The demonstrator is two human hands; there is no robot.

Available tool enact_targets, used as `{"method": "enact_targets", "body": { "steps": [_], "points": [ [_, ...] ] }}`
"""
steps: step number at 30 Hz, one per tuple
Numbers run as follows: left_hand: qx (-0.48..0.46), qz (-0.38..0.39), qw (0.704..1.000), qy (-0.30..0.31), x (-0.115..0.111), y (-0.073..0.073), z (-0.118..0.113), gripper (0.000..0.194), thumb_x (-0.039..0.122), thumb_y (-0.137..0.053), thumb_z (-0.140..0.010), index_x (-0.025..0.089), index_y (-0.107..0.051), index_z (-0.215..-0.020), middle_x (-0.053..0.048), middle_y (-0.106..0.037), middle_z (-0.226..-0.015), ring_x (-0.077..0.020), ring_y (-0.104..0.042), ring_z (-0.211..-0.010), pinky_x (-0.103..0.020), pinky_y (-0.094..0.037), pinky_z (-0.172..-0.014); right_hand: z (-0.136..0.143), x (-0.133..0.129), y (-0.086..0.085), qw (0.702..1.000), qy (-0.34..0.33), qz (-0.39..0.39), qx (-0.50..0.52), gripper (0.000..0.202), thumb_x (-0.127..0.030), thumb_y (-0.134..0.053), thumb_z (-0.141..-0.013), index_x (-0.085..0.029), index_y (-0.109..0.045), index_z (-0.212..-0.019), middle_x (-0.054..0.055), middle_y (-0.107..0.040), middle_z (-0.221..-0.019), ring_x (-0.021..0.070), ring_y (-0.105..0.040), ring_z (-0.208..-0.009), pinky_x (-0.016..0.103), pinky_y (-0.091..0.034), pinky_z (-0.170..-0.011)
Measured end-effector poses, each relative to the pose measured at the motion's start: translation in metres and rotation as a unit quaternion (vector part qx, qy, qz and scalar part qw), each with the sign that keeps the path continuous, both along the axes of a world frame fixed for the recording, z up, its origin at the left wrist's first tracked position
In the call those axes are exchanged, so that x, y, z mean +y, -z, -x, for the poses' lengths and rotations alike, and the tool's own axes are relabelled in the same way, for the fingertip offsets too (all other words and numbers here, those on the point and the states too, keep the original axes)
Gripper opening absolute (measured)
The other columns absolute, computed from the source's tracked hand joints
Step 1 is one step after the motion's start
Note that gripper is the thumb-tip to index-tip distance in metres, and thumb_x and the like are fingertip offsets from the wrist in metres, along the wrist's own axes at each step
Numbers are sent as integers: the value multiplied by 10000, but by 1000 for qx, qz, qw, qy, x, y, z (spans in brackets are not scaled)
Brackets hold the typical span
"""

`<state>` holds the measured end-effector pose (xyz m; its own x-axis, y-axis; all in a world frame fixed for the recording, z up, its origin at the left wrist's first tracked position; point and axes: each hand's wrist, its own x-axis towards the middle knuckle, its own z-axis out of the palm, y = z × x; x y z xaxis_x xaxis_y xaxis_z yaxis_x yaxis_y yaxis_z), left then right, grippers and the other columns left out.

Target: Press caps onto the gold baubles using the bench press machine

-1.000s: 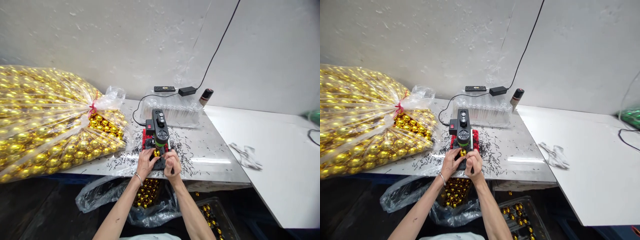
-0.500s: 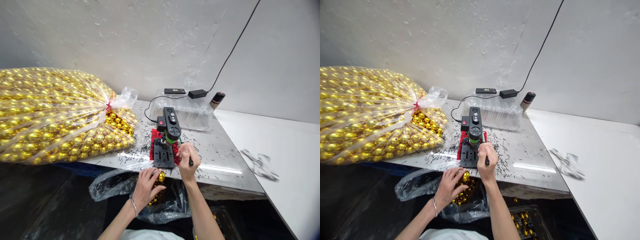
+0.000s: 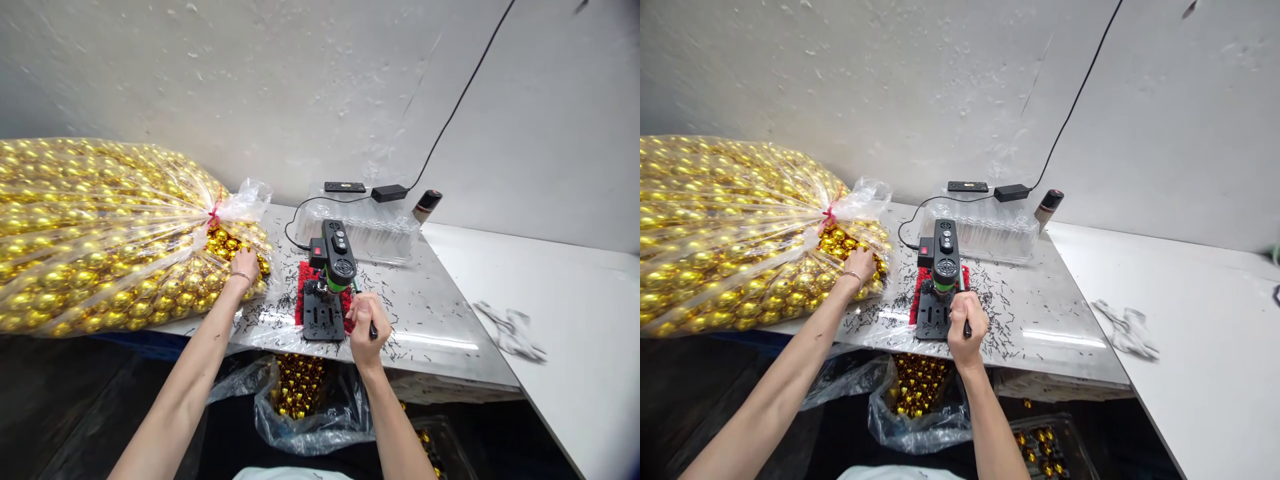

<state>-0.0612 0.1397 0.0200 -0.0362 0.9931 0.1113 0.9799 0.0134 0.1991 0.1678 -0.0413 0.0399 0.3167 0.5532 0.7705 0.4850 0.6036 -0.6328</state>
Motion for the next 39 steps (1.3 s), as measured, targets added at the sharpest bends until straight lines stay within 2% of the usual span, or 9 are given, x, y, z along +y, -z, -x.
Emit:
{"method": "enact_targets", "body": {
  "steps": [5, 8, 10, 15, 21, 23, 26, 31, 39],
  "points": [
    [-157, -118, 980, -5, -32, 3, 12, 417, 463, -501, -915, 142, -677, -1115, -121, -693, -889, -255, -627, -801, -350, -482, -719, -1, 0, 1, 1000, -5, -6, 0, 331, -161, -417, -952, -201, -461, -626, -7, -507, -672, 123, -507, -622, 282, -382, -574],
    [-337, -245, 909, -26, -62, 10, 13, 508, 576, -575, -851, 167, -688, -1129, -61, -671, -831, -190, -581, -710, -306, -463, -674, 0, -1, 1, 1000, 2, 0, 4, 319, -165, -417, -953, -199, -492, -645, -7, -509, -664, 125, -510, -619, 284, -383, -572],
    [-443, -259, 858, -40, -80, 18, 8, 550, 592, -634, -800, 172, -682, -1152, -28, -647, -803, -151, -546, -661, -275, -447, -633, 1, -1, 1, 1000, 1, 3, 12, 318, -169, -417, -954, -199, -491, -645, -7, -507, -666, 125, -508, -612, 284, -382, -565],
    [-614, -166, 772, -20, -101, 37, -19, 622, 527, -773, -676, 173, -666, -1176, -30, -675, -863, -160, -621, -764, -284, -504, -728, -1, -2, 2, 1000, -6, 6, 4, 310, -159, -415, -950, -198, -485, -651, -4, -505, -676, 128, -513, -629, 283, -388, -576],
    [-768, -9, 640, -18, -121, 41, -53, 579, 473, -806, -660, 184, -677, -1144, -54, -707, -1026, -164, -671, -877, -325, -523, -872, -2, -3, 3, 1000, -6, 12, -6, 298, -180, -412, -951, -203, -485, -664, -4, -513, -677, 130, -505, -608, 286, -388, -563],
    [-778, 50, 625, -29, -130, 45, -64, 569, 473, -823, -630, 171, -698, -1097, -64, -716, -1027, -162, -670, -852, -310, -534, -824, -1, -3, 1, 1000, 0, 18, 1, 302, -192, -409, -957, -202, -492, -667, -3, -510, -671, 131, -504, -611, 287, -384, -564],
    [-757, 100, 645, -32, -137, 56, -81, 580, 486, -826, -609, 161, -705, -1073, -79, -732, -999, -176, -671, -825, -303, -538, -750, -1, -2, -6, 1000, 2, 22, 5, 314, -199, -410, -965, -202, -482, -659, -4, -505, -668, 124, -503, -611, 284, -381, -566],
    [-710, 74, 700, 16, -131, 74, -107, 513, 460, -793, -643, 167, -695, -1053, -80, -731, -992, -186, -663, -879, -326, -519, -822, -2, 1, -20, 1000, 0, 29, -3, 316, -207, -410, -973, -204, -473, -663, -11, -484, -644, 117, -488, -597, 280, -375, -564],
    [-496, -48, 864, 77, -135, 88, -118, 340, 318, -732, -764, 224, -701, -1089, -43, -698, -904, -201, -632, -864, -372, -488, -874, -4, -1, -21, 1000, -2, 14, -24, 336, -194, -407, -964, -210, -428, -630, -5, -477, -632, 132, -498, -636, 294, -380, -587]
  ]
}}
